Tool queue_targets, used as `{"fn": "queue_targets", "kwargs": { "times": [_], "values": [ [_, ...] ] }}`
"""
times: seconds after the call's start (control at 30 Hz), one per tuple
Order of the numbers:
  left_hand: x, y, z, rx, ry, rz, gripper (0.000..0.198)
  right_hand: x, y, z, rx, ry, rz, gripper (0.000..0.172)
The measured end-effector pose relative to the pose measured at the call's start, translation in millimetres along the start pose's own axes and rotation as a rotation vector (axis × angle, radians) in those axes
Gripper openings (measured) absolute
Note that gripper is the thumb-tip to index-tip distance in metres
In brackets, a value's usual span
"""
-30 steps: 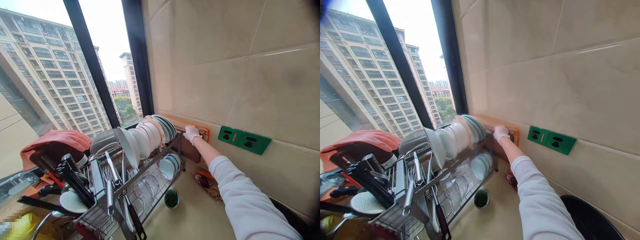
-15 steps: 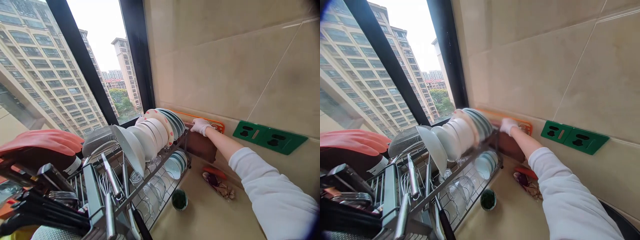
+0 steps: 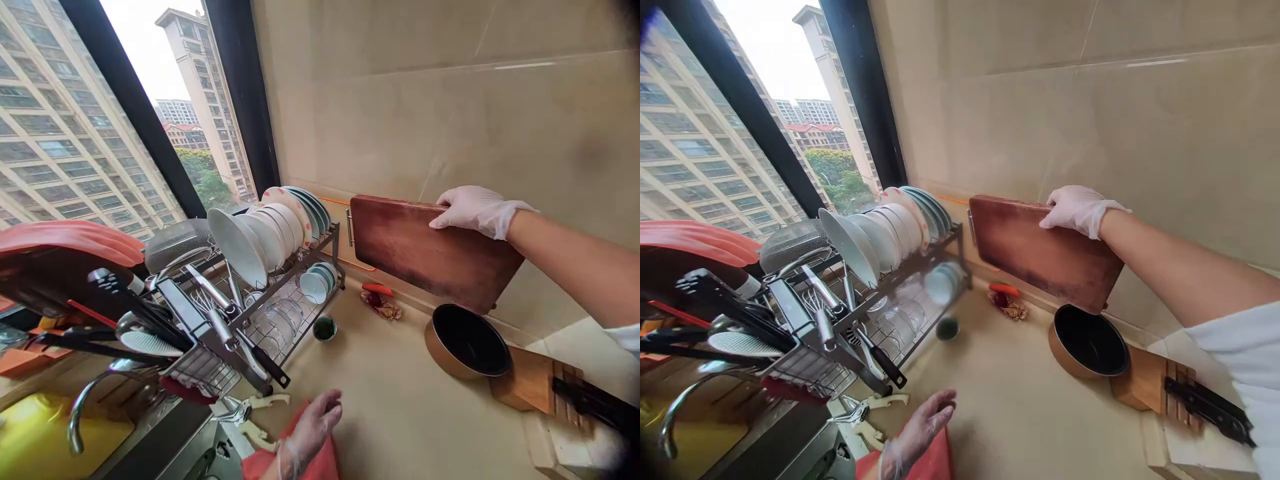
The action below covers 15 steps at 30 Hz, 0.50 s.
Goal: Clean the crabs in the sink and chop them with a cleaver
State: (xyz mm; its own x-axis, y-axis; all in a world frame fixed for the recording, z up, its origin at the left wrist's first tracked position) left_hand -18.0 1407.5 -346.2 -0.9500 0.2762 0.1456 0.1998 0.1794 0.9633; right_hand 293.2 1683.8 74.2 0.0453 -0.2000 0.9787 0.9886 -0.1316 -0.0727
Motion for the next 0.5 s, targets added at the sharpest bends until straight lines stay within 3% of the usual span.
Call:
{"fn": "queue_targets", "kwargs": {
  "times": [0.07,0.1,0.2,0.27,0.33,0.4,0.5],
  "values": [
    [-33.5,8.0,39.1,-0.046,-0.040,-0.205,0.069,12.3,32.5,-45.4,-0.060,-0.088,-0.032,0.065],
    [-51.6,8.9,54.6,0.000,-0.049,-0.303,0.077,16.2,46.7,-70.5,-0.099,-0.119,-0.007,0.062],
    [-97.3,11.6,76.8,0.155,0.045,-0.693,0.073,-4.8,86.1,-149.2,-0.259,-0.275,0.151,0.041],
    [-114.8,13.6,69.7,0.143,0.093,-0.936,0.066,-48.9,109.7,-200.7,-0.356,-0.432,0.323,0.034],
    [-121.3,3.4,43.8,0.134,0.101,-1.073,0.063,-111.7,125.4,-250.9,-0.398,-0.655,0.517,0.032],
    [-122.4,-24.3,3.1,0.219,0.124,-1.096,0.063,-175.1,140.4,-293.6,-0.468,-0.799,0.666,0.031],
    [-118.7,-75.1,-60.6,0.363,0.266,-1.061,0.065,-256.1,156.4,-337.6,-0.540,-0.890,0.711,0.029]
  ]
}}
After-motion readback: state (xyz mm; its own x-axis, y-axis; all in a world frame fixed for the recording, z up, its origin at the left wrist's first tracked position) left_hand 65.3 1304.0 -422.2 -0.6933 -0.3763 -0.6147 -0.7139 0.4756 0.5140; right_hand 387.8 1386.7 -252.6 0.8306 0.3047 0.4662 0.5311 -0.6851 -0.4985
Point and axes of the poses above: each hand's wrist, its own z-axis towards the middle knuckle, its own x-axis out of the back of the hand, y = z × x, the point moved 8 cm from there along z, towards the middle knuckle, and after that the axes turned 14 degrees about -x, right-handed, at the moved point
